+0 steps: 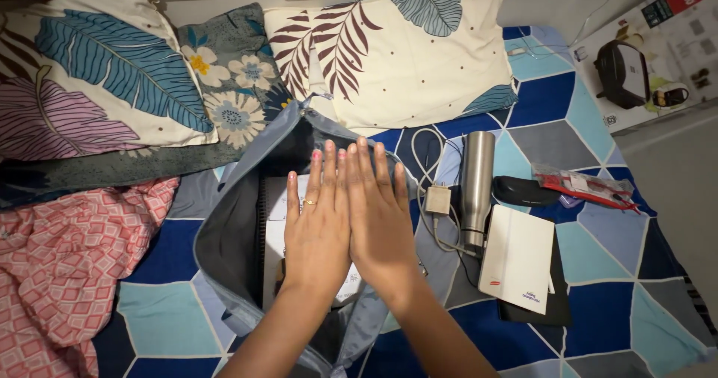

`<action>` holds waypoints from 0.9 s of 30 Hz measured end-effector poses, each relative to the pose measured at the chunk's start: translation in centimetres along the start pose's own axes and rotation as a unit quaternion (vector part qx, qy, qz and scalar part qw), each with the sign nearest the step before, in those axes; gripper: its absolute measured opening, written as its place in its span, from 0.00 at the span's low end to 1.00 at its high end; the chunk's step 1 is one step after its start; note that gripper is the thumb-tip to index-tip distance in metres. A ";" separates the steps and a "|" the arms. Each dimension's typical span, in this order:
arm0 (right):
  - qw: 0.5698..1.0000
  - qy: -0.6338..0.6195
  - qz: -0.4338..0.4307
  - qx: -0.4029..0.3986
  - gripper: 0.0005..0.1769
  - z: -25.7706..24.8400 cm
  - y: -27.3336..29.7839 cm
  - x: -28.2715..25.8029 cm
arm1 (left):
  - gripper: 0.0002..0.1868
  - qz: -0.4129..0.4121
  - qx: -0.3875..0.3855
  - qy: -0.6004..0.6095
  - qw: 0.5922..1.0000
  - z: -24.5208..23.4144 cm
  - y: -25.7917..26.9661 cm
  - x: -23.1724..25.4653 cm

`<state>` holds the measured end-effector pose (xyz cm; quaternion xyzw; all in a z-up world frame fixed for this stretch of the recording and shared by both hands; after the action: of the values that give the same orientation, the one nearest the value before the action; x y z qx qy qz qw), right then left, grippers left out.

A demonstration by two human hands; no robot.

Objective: The person packs a gray backpack with several items from a bed. They place a book, a notebook, a small box, a pen, a flashlight, and a metal bottle into the bag, arranging them by hand. The bag remains open at the end of the clip.

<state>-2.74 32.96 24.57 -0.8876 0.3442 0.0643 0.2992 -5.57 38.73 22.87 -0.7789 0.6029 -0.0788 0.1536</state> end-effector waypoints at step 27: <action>0.365 -0.792 0.382 0.305 0.41 -8.6 14.1 24.1 | 0.47 -0.264 -0.121 0.956 0.035 4.1 -2.1 25.0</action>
<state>5.49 5.94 16.98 -0.0503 0.2474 0.7358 0.6284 4.13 15.72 18.19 -0.1292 -0.0280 -0.7150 -0.6865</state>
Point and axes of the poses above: each hand's wrist, its own y-axis away from the middle knuckle, its own z-axis out of the palm, x = y × z, the point moved 9 cm from there along -y, towards the middle knuckle, and after that the axes turned 9 degrees about x, right-handed, at the moved point
